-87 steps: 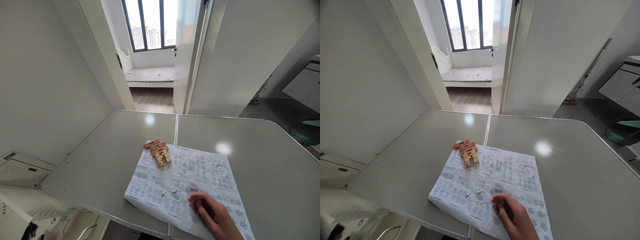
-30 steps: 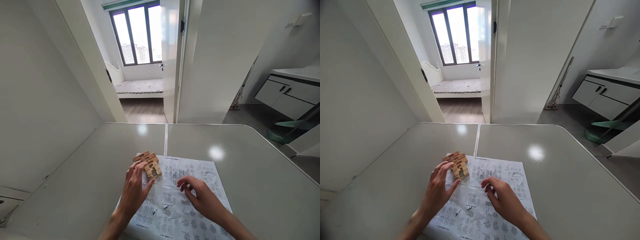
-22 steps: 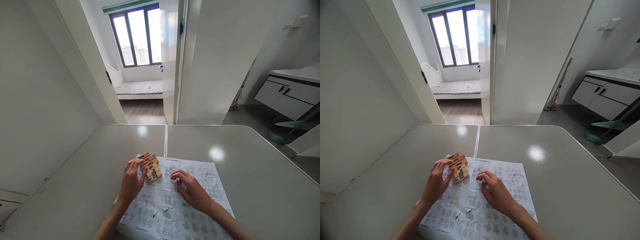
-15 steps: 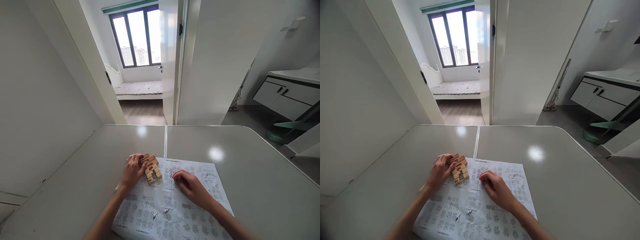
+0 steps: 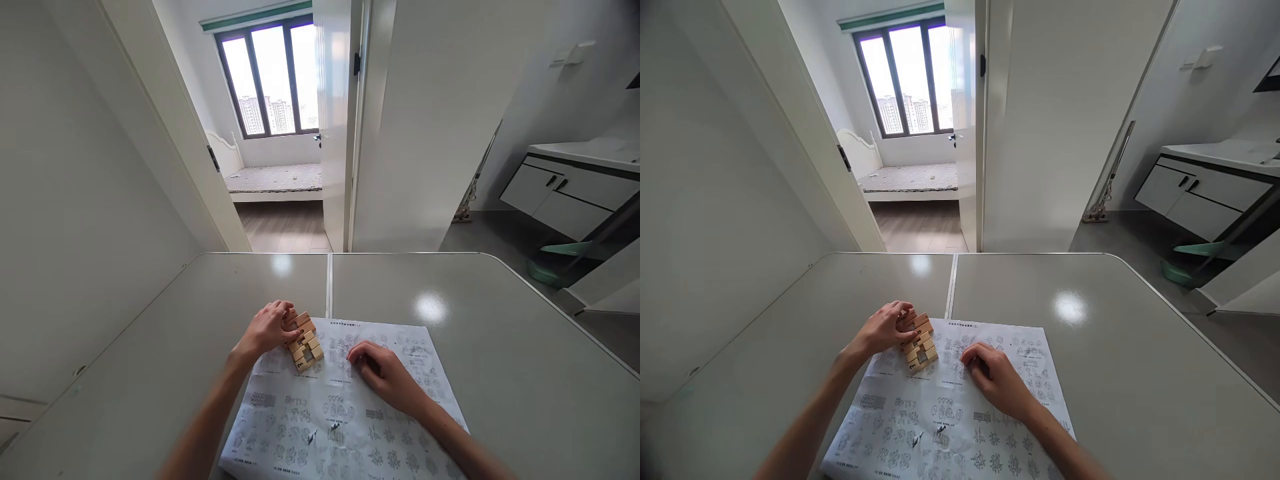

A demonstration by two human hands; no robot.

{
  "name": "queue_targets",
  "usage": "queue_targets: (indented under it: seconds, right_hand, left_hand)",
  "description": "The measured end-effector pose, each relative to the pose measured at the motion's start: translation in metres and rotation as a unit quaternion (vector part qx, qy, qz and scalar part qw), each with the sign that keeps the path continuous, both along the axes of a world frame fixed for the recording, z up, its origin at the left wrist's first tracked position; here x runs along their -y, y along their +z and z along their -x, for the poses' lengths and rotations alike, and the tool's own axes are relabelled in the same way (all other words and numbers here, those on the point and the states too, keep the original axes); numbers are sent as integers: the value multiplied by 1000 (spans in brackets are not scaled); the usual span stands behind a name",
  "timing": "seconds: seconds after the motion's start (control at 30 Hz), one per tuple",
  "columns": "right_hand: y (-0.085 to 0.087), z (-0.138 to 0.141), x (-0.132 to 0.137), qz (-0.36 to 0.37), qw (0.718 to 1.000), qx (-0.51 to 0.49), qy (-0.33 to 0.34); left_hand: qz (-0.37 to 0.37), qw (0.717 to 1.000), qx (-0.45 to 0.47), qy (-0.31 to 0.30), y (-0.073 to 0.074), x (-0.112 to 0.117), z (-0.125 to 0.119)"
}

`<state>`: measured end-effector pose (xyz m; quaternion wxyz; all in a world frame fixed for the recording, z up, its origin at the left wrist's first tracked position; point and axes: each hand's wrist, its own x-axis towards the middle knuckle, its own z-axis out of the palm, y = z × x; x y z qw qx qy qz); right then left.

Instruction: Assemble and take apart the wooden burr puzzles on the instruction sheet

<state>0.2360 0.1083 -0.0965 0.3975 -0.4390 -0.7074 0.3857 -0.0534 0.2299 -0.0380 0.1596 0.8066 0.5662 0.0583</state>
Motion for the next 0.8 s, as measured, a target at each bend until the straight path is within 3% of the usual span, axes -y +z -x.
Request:
queue_targets:
  seconds: [0.17,0.37,0.8]
  right_hand:
    - [0,-1,0,4,1000,-13,6]
    - [-2,-1,-1,1,1000,-16,5]
    - [0,-1,-2,-5,1000,-19,-1]
  left_hand:
    - [20,997,-73,-3,11,-6,-12]
    - [17,996,-91,-17,18,-16,-20]
    - [33,997,-67,-18,12,-30,-13]
